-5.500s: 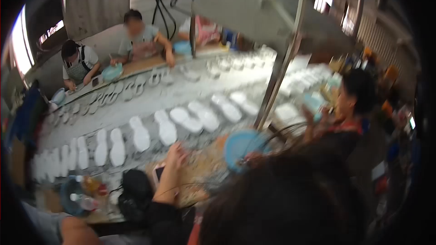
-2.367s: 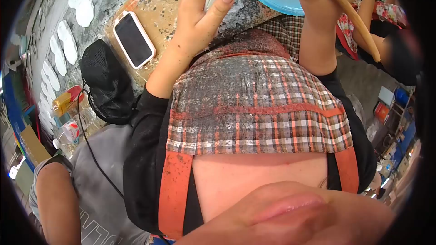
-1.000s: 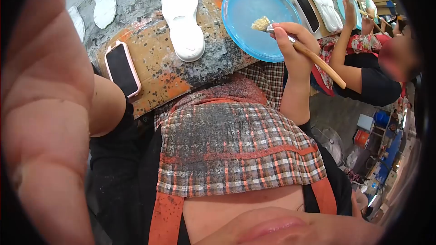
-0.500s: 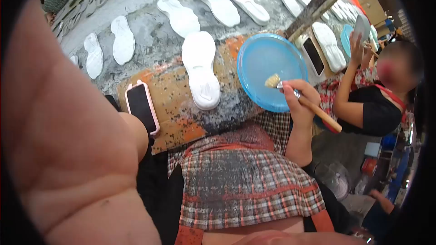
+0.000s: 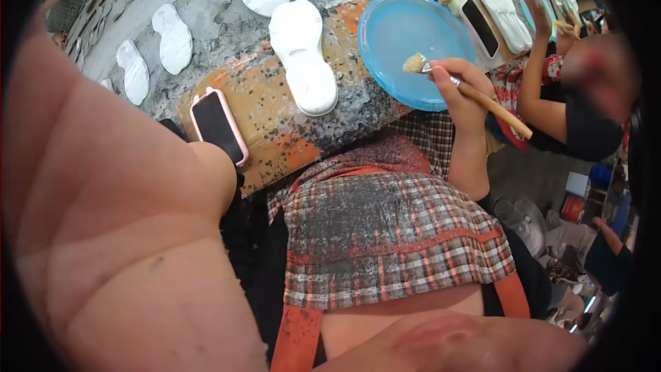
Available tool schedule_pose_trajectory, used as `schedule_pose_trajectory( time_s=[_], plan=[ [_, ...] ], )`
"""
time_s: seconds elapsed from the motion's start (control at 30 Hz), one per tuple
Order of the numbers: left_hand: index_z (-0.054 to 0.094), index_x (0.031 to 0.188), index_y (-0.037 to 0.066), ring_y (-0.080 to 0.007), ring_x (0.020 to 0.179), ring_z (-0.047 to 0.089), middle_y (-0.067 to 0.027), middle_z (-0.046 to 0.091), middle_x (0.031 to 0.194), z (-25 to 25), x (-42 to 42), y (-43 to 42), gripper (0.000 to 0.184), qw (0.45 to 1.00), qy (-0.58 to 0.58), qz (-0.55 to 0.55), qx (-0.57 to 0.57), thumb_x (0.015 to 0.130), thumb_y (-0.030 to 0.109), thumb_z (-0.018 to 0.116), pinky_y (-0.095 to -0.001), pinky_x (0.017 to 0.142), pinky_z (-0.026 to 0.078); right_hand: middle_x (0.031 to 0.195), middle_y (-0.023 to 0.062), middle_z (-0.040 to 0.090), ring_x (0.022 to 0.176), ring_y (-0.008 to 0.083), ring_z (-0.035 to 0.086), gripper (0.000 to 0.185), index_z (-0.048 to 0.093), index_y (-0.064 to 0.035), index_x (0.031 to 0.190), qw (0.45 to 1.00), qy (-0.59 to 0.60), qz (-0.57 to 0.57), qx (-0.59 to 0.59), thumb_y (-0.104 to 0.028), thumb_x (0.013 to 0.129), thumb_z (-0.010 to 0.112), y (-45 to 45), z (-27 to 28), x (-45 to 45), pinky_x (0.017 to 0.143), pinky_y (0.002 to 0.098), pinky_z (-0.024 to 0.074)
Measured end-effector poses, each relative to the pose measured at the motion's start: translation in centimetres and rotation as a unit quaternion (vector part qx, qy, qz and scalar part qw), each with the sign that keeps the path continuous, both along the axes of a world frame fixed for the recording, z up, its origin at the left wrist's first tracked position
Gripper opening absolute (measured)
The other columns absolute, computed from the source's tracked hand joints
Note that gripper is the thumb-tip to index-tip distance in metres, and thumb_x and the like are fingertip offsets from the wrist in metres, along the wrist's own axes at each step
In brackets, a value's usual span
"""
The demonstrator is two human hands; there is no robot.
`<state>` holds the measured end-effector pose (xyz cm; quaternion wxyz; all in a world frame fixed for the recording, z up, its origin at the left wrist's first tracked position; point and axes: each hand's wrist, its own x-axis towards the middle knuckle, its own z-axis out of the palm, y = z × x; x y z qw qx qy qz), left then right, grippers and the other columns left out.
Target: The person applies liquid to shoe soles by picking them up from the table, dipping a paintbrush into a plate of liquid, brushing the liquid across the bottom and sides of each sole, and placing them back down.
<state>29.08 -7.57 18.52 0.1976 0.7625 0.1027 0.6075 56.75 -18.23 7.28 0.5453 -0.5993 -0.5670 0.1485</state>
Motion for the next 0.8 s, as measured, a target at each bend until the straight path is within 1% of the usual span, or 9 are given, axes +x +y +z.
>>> schedule_pose_trajectory(
  time_s=[0.13,0.3,0.37,0.43,0.5,0.57,0.6,0.77,0.8],
  plan=[
    [0.031,0.139,-0.004,-0.0329,0.105,0.053,-0.0236,0.049,0.121,-0.5,-0.5,-0.2,0.093,0.998,-0.051,0.013,0.022,0.086,0.071,0.041,-0.0421,0.093,0.042,0.074,0.0053,0.068,0.068,0.0103,0.063,0.007,0.069,-0.0014,0.083,0.999,-0.040,-0.020,0.001,-0.007,0.080,0.072,0.0,-0.5,0.1,0.063,0.0236,0.0490],
    [0.032,0.138,-0.006,-0.0309,0.102,0.057,-0.0232,0.053,0.117,-0.1,-0.9,-0.2,0.093,0.993,-0.090,0.026,0.073,0.086,0.071,0.040,-0.0389,0.092,0.045,0.070,0.0037,0.065,0.065,0.0078,0.059,0.007,0.068,0.0009,0.082,0.996,0.087,0.005,-0.018,-0.006,0.084,0.067,0.5,-1.2,0.3,0.059,0.0224,0.0461],
    [0.044,0.133,-0.005,-0.0219,0.094,0.056,-0.0155,0.055,0.112,-4.7,-0.6,-0.3,0.053,0.994,0.004,0.083,-0.077,0.094,0.031,0.047,-0.0337,0.082,0.047,0.069,0.0021,0.062,0.061,0.0075,0.057,0.010,0.066,0.0005,0.080,0.995,0.100,0.005,-0.016,-0.007,0.087,0.064,0.6,-1.7,0.5,0.056,0.0216,0.0446],
    [0.049,0.132,0.004,-0.0180,0.087,0.050,-0.0105,0.054,0.098,-8.5,0.2,-0.5,0.050,0.921,0.152,0.145,-0.327,0.086,0.019,0.061,-0.0306,0.079,0.042,0.063,-0.0003,0.058,0.058,0.0058,0.054,0.014,0.063,-0.0013,0.074,0.989,0.141,-0.013,-0.049,-0.007,0.086,0.066,0.9,-1.6,0.0,0.052,0.0208,0.0403],
    [0.038,0.139,0.003,-0.0337,0.089,0.056,-0.0207,0.056,0.102,-14.0,0.5,0.2,0.069,0.861,0.311,0.213,-0.342,0.086,0.039,0.063,-0.0415,0.080,0.045,0.062,-0.0004,0.058,0.056,0.0054,0.053,0.016,0.062,-0.0017,0.073,0.988,0.141,-0.029,-0.050,-0.009,0.086,0.067,1.2,-2.0,-0.2,0.051,0.0204,0.0396],
    [0.027,0.144,0.003,-0.0377,0.099,0.056,-0.0254,0.056,0.109,-16.0,1.2,-0.8,0.086,0.774,0.460,0.264,-0.345,0.082,0.048,0.065,-0.0438,0.085,0.045,0.061,-0.0009,0.057,0.054,0.0049,0.052,0.017,0.061,-0.0021,0.071,0.983,0.163,-0.036,-0.071,-0.010,0.085,0.068,1.0,-2.1,-0.7,0.050,0.0201,0.0388],
    [0.020,0.146,0.001,-0.0395,0.101,0.057,-0.0277,0.056,0.109,-16.6,1.4,-0.9,0.099,0.777,0.469,0.238,-0.346,0.076,0.050,0.070,-0.0442,0.087,0.046,0.060,-0.0011,0.056,0.053,0.0048,0.051,0.018,0.061,-0.0023,0.071,0.983,0.167,-0.037,-0.065,-0.011,0.085,0.068,1.3,-2.1,-0.7,0.050,0.0200,0.0387],
    [0.020,0.145,-0.002,-0.0369,0.094,0.061,-0.0247,0.060,0.105,-18.4,1.4,-0.5,0.101,0.850,0.367,0.214,-0.313,0.071,0.034,0.078,-0.0429,0.084,0.048,0.055,-0.0016,0.051,0.049,0.0061,0.045,0.023,0.060,-0.0019,0.067,0.991,0.116,-0.052,-0.052,-0.014,0.085,0.068,1.9,-3.8,0.1,0.046,0.0251,0.0351],
    [0.021,0.144,-0.003,-0.0324,0.093,0.062,-0.0224,0.060,0.105,-18.0,1.3,-0.4,0.098,0.836,0.319,0.168,-0.413,0.071,0.030,0.078,-0.0402,0.081,0.049,0.055,-0.0016,0.051,0.049,0.0061,0.045,0.023,0.060,-0.0019,0.067,0.991,0.117,-0.050,-0.051,-0.014,0.085,0.068,1.9,-3.7,-0.1,0.046,0.0251,0.0351]
  ],
)
